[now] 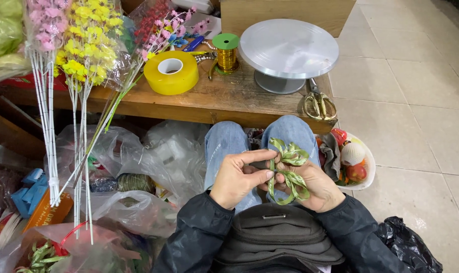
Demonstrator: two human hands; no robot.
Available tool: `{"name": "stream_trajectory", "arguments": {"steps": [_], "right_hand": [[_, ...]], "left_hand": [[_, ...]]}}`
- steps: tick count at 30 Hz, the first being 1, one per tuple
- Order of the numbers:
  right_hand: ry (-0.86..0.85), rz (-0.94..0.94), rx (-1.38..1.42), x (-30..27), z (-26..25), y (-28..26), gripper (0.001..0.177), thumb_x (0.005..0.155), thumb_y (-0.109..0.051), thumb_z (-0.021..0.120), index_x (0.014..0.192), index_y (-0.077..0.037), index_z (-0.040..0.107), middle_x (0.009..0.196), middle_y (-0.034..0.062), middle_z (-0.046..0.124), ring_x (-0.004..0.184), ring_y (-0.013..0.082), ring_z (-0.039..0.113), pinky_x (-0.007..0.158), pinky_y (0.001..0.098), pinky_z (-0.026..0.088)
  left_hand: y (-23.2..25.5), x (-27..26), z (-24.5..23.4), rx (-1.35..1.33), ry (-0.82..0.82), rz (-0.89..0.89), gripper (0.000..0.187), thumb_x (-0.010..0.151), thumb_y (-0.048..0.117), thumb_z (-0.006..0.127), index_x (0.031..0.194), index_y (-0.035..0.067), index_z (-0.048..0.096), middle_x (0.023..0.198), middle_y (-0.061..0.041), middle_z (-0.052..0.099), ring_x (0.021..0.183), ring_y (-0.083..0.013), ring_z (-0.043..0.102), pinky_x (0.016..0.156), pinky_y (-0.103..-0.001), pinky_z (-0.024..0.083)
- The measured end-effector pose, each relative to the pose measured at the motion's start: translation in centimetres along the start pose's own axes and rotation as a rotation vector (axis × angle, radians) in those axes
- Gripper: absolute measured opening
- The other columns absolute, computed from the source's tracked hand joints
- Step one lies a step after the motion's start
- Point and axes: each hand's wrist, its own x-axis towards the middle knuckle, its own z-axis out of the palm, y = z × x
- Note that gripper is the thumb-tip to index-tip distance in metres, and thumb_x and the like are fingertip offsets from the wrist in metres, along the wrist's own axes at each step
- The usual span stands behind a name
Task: A person is sitting at a workbench and manually crafting a decorative bow from a green ribbon.
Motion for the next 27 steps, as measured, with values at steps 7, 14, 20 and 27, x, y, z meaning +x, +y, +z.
{"name": "stream_trajectory", "arguments": {"steps": [7, 14, 20, 27], "right_hand": [[0.084, 0.008, -0.021, 0.0, -0.1, 0.2, 0.009, 0.094, 0.006, 0.07, 0.103, 0.006, 0.071, 0.076, 0.0171, 0.068, 0.062, 0.0233, 0.068, 0.062, 0.0319, 0.051], [0.068, -0.34, -1.013, -3.7, 2.2, -5.6, 0.01, 0.08, 0.008, 0.072, 0.075, 0.0, 0.075, 0.062, 0.0139, 0.075, 0.06, 0.021, 0.069, 0.056, 0.0329, 0.051], [-0.272, -0.655, -2.163, -6.6, -0.2, -11.4, 0.037, 0.079, 0.004, 0.064, 0.104, -0.022, 0.069, 0.1, -0.0027, 0.067, 0.078, 0.0207, 0.063, 0.065, 0.0398, 0.054], [-0.174, -0.986, -2.573, -9.1, -2.0, -15.1, 0.036, 0.082, 0.004, 0.073, 0.11, -0.017, 0.064, 0.101, 0.0046, 0.069, 0.08, 0.0216, 0.069, 0.075, 0.0375, 0.059]], "left_hand": [[0.4, -0.2, 0.3, 0.067, 0.019, -0.023, 0.045, 0.083, -0.011, 0.079, 0.127, -0.002, 0.075, 0.118, -0.023, 0.072, 0.082, -0.0283, 0.078, 0.057, -0.031, 0.07], [2.3, 0.5, -2.5, 0.684, 0.087, 0.068, 0.037, 0.079, 0.007, 0.082, 0.114, 0.019, 0.084, 0.092, -0.008, 0.081, 0.068, -0.0158, 0.073, 0.053, -0.026, 0.06], [0.8, 1.1, -3.2, 0.905, -0.402, -0.093, 0.056, 0.097, 0.037, 0.065, 0.151, 0.023, 0.056, 0.13, -0.008, 0.075, 0.122, -0.0272, 0.07, 0.102, -0.044, 0.051], [5.4, 0.2, -1.5, 0.686, -0.364, 0.083, 0.03, 0.098, 0.005, 0.068, 0.126, 0.013, 0.067, 0.096, -0.002, 0.078, 0.085, -0.0178, 0.074, 0.085, -0.036, 0.063]]}}
